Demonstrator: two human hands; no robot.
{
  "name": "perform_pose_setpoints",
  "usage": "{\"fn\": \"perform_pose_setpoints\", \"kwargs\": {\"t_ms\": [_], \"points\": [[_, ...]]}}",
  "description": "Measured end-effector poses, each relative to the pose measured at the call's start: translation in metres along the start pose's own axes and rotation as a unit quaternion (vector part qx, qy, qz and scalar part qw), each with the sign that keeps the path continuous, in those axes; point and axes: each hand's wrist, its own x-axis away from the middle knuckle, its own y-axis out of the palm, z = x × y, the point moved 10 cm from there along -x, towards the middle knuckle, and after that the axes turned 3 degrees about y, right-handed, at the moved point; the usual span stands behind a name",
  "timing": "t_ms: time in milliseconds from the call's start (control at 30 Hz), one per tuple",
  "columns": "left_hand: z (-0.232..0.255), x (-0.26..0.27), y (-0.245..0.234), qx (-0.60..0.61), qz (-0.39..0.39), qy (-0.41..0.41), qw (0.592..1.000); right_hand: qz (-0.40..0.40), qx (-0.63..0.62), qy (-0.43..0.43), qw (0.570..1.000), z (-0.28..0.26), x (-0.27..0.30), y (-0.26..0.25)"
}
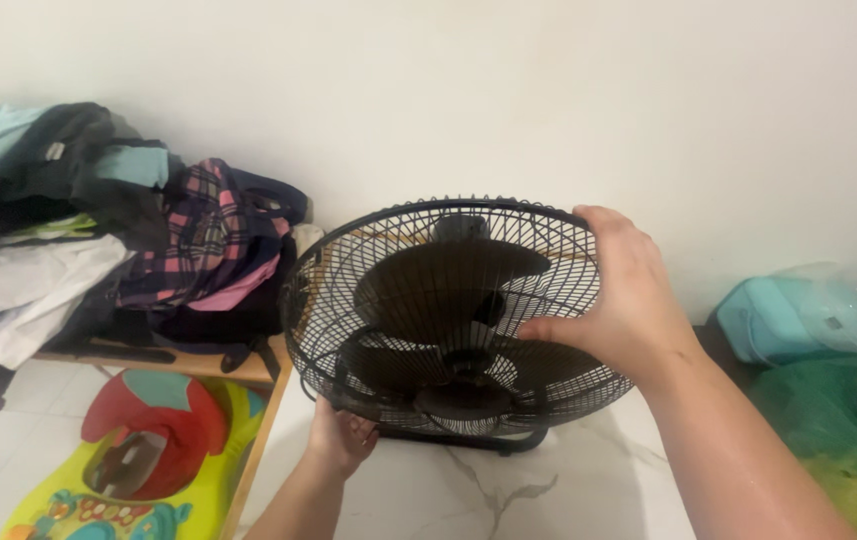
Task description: The person assembles a table fan by hand. They attach the fan blades to the motor hub, secure the central cap, and then fit the front wire cage over the blades, aligning and snapping it into place.
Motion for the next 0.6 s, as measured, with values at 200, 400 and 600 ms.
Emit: {"fn": "perform_pose_setpoints", "kwargs": {"t_ms": [200,400,600], "points": [[0.001,-0.008,-0.015,-0.027,0.019,-0.010,0.999,-0.001,-0.006,0.012,1.000,-0.001,0.000,-0.001],[0.001,-0.007,-0.007,-0.054,-0.007,0.007,0.998,-0.004,0.002,0.002,1.000,-0.003,0.002,0.002],[0.006,0.003,0.000,-0.097,-0.007,-0.012,0.995,0.008,0.009,-0.040,0.999,-0.007,0.001,0.002]]}}
